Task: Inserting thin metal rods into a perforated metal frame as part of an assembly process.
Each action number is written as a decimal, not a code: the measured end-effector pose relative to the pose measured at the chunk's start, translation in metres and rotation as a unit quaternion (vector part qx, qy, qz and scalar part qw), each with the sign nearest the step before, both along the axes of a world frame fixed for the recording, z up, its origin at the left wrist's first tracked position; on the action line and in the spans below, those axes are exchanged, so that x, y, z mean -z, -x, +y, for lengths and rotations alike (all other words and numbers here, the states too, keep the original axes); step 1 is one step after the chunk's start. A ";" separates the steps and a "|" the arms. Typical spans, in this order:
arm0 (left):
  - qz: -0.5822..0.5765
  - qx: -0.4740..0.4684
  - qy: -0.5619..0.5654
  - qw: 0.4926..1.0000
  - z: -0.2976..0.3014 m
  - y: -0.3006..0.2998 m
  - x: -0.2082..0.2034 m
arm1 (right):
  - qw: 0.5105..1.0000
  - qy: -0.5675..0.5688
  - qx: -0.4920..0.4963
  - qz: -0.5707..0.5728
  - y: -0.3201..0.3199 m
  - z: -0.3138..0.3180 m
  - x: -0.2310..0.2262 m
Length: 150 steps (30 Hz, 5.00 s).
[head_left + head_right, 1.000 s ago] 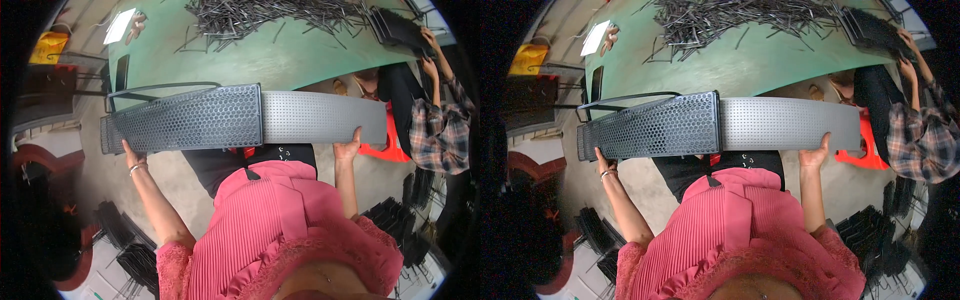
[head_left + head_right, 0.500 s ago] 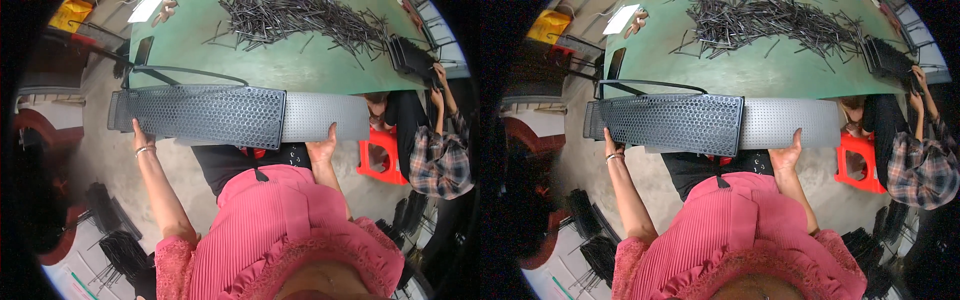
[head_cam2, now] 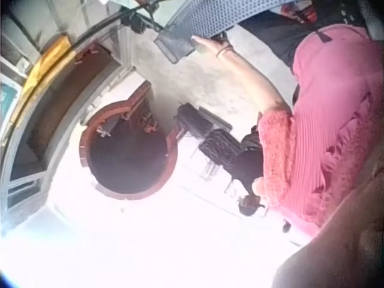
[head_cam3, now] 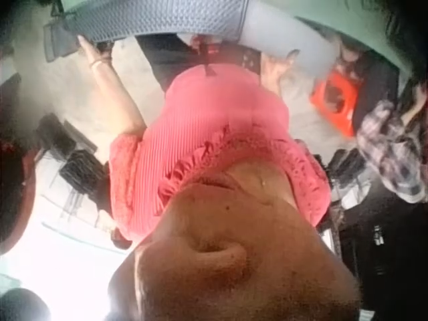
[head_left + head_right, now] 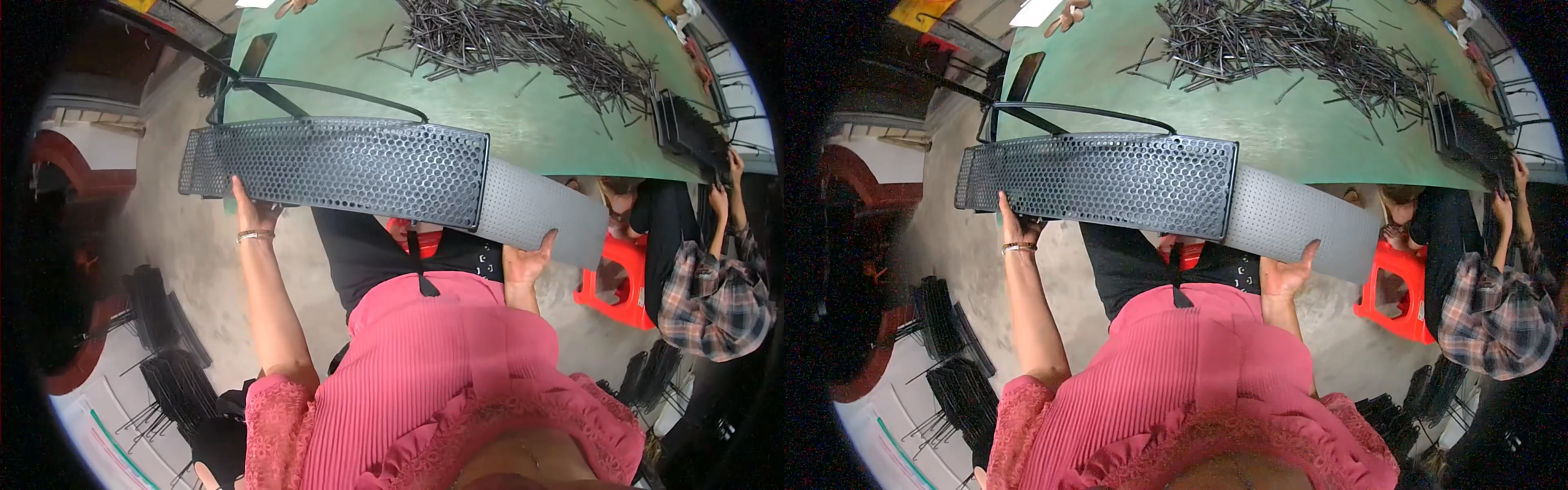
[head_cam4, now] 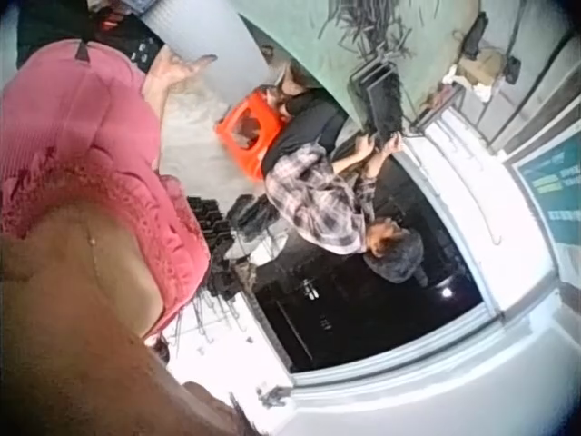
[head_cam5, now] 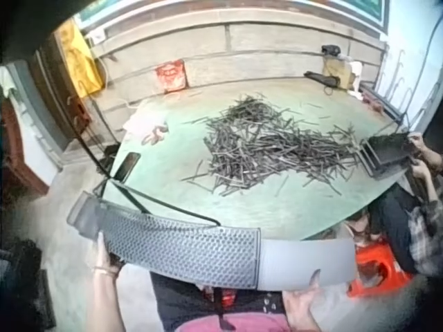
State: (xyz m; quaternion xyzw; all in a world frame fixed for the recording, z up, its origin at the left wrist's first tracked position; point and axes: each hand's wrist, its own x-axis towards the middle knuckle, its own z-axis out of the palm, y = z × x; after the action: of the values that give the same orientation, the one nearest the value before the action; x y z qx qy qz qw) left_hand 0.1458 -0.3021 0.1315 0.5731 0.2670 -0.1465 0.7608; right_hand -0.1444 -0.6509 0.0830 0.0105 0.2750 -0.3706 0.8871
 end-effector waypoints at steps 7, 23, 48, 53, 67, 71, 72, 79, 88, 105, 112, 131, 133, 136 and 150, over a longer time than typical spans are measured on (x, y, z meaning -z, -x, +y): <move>0.028 0.038 -0.018 0.999 0.011 -0.002 0.001 | 0.998 -0.017 -0.056 0.025 -0.003 0.003 -0.005; 0.015 0.071 0.071 0.995 0.008 -0.004 0.001 | 0.995 -0.015 -0.092 0.030 0.012 -0.001 -0.006; 0.002 0.039 0.054 0.998 -0.012 0.032 -0.002 | 0.992 -0.042 -0.092 0.070 -0.002 -0.018 -0.007; -0.006 0.050 0.046 0.998 -0.011 0.029 -0.001 | 0.992 -0.042 -0.108 0.041 0.003 -0.024 -0.003; -0.017 0.043 0.076 0.996 -0.009 0.036 0.002 | 0.991 -0.049 -0.110 0.054 -0.003 -0.031 -0.008; -0.048 0.015 0.177 0.983 -0.004 0.048 0.007 | 0.991 -0.054 -0.115 0.035 -0.001 -0.030 -0.004; -0.078 0.022 0.181 0.980 -0.002 0.053 0.012 | 0.992 -0.061 -0.099 0.053 -0.003 -0.028 -0.006; -0.211 0.048 0.026 0.976 -0.023 0.084 0.026 | 0.992 -0.057 -0.078 0.086 0.002 -0.017 -0.002; -0.249 -0.068 -0.046 0.965 -0.036 0.081 0.047 | 0.993 -0.020 -0.088 0.081 0.003 -0.015 -0.004; -0.205 -0.185 -0.113 0.954 -0.054 0.084 0.047 | 0.986 -0.081 -0.145 -0.026 -0.038 0.027 -0.012; -0.132 -0.183 0.004 0.974 -0.036 0.074 0.035 | 0.945 -0.117 -0.305 0.026 -0.059 0.061 -0.012; -0.050 -0.248 0.182 0.950 0.021 0.023 0.041 | 0.929 0.203 -0.235 0.200 0.000 -0.024 0.006; -0.052 -0.260 0.186 0.946 0.036 0.013 0.045 | 0.920 0.216 -0.257 0.201 -0.009 -0.013 0.004; -0.060 -0.279 0.173 0.943 0.049 0.001 0.044 | 0.901 0.239 -0.295 0.209 -0.017 -0.001 0.004; -0.156 -0.247 -0.196 0.936 0.172 -0.066 0.033 | 0.795 0.363 -0.391 0.289 -0.031 0.018 0.011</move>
State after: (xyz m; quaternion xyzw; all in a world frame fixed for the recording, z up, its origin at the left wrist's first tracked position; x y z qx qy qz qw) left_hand 0.2119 -0.1305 0.0987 0.6421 0.3016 0.1928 0.6779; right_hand -0.1136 -0.6326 0.0719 -0.5283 0.3445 -0.0502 0.7744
